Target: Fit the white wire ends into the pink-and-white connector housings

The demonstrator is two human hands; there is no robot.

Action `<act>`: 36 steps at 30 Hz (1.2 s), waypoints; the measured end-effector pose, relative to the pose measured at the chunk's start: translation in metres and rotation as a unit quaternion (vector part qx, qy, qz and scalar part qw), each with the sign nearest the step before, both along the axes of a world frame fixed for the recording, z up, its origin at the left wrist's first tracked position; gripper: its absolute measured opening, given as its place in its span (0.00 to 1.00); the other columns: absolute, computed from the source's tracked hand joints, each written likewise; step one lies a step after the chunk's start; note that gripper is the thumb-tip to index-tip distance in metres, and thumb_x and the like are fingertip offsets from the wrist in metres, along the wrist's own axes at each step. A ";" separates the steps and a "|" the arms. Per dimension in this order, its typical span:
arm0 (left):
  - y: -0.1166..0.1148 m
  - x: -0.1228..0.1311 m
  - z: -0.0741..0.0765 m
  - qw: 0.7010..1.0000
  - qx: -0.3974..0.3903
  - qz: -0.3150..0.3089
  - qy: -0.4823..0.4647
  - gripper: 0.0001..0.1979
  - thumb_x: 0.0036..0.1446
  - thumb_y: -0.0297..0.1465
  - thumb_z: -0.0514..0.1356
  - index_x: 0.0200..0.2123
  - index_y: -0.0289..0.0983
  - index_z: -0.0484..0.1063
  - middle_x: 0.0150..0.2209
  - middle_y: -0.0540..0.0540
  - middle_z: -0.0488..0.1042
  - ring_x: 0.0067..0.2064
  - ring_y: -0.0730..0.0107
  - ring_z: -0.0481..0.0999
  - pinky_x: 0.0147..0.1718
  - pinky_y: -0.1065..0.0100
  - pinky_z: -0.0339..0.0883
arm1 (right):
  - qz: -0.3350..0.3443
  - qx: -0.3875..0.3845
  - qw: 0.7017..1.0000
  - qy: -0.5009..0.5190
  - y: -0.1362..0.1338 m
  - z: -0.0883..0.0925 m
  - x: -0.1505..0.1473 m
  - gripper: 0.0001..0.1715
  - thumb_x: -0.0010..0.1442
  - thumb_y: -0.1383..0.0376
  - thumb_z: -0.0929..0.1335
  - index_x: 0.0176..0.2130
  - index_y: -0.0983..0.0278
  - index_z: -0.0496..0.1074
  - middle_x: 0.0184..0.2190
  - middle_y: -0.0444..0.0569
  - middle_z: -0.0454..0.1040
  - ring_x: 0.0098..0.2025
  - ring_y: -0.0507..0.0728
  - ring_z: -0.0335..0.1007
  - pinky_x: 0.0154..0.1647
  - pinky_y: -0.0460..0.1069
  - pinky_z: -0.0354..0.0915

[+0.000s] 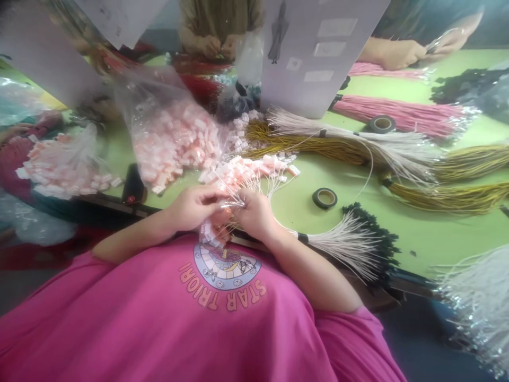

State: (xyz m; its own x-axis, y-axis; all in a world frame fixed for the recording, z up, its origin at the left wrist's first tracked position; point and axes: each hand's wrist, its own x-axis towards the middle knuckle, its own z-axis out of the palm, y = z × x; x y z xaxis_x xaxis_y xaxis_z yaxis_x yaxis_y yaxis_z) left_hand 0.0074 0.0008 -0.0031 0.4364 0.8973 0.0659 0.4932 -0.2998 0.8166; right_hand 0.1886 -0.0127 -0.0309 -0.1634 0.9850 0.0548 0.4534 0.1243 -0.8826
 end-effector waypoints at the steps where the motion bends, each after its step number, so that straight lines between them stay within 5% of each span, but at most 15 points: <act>1: 0.000 0.001 -0.001 1.000 0.015 -0.004 0.009 0.12 0.53 0.29 0.62 0.42 0.37 0.78 0.35 0.46 0.79 0.34 0.71 0.76 0.37 0.66 0.72 | 0.002 -0.002 1.000 0.000 0.000 0.000 0.000 0.05 0.50 0.66 0.65 0.26 0.65 0.69 0.22 0.45 0.70 0.26 0.51 0.64 0.28 0.47 0.60; 14: 0.003 -0.015 0.009 0.983 0.151 -0.082 0.060 0.08 0.58 0.32 0.60 0.39 0.37 0.77 0.34 0.46 0.77 0.37 0.70 0.74 0.41 0.66 0.69 | 0.060 -0.038 0.992 0.107 0.005 0.005 0.011 0.09 0.52 0.61 0.69 0.25 0.63 0.72 0.23 0.43 0.71 0.26 0.51 0.65 0.28 0.48 0.62; 16: 0.013 -0.032 0.005 0.986 0.133 -0.061 0.079 0.10 0.58 0.34 0.61 0.42 0.38 0.76 0.38 0.45 0.77 0.38 0.70 0.74 0.40 0.66 0.69 | 0.059 -0.017 0.990 0.125 0.009 0.003 0.014 0.07 0.52 0.61 0.70 0.27 0.62 0.74 0.29 0.45 0.73 0.31 0.52 0.68 0.32 0.49 0.64; 19: 0.035 -0.068 -0.009 0.978 0.145 0.061 0.138 0.14 0.59 0.32 0.58 0.48 0.38 0.72 0.45 0.43 0.75 0.41 0.67 0.74 0.41 0.65 0.69 | 0.047 -0.013 0.980 0.195 0.013 -0.002 0.016 0.05 0.49 0.62 0.72 0.29 0.60 0.76 0.35 0.46 0.75 0.36 0.54 0.70 0.37 0.51 0.66; 23: 0.061 -0.110 -0.032 0.903 0.194 0.194 0.329 0.14 0.60 0.25 0.52 0.46 0.33 0.73 0.49 0.38 0.71 0.52 0.54 0.68 0.53 0.57 0.61 | 0.021 -0.085 0.961 0.262 0.014 -0.009 0.015 0.05 0.45 0.63 0.73 0.28 0.60 0.78 0.25 0.43 0.76 0.28 0.52 0.69 0.32 0.50 0.66; 29: 0.074 -0.119 -0.053 0.884 0.159 0.224 0.378 0.14 0.60 0.28 0.52 0.47 0.30 0.70 0.48 0.33 0.67 0.50 0.50 0.67 0.50 0.56 0.61 | 0.010 -0.139 0.947 0.288 0.015 -0.007 0.014 0.08 0.42 0.64 0.74 0.28 0.61 0.79 0.25 0.45 0.78 0.29 0.52 0.71 0.35 0.50 0.66; 36: 0.074 -0.117 -0.057 0.901 0.161 0.133 0.381 0.14 0.63 0.35 0.51 0.39 0.33 0.73 0.43 0.37 0.70 0.47 0.55 0.69 0.47 0.60 0.63 | 0.013 -0.112 0.966 0.231 0.014 -0.003 0.013 0.07 0.45 0.61 0.73 0.26 0.63 0.78 0.23 0.45 0.75 0.25 0.50 0.67 0.28 0.48 0.62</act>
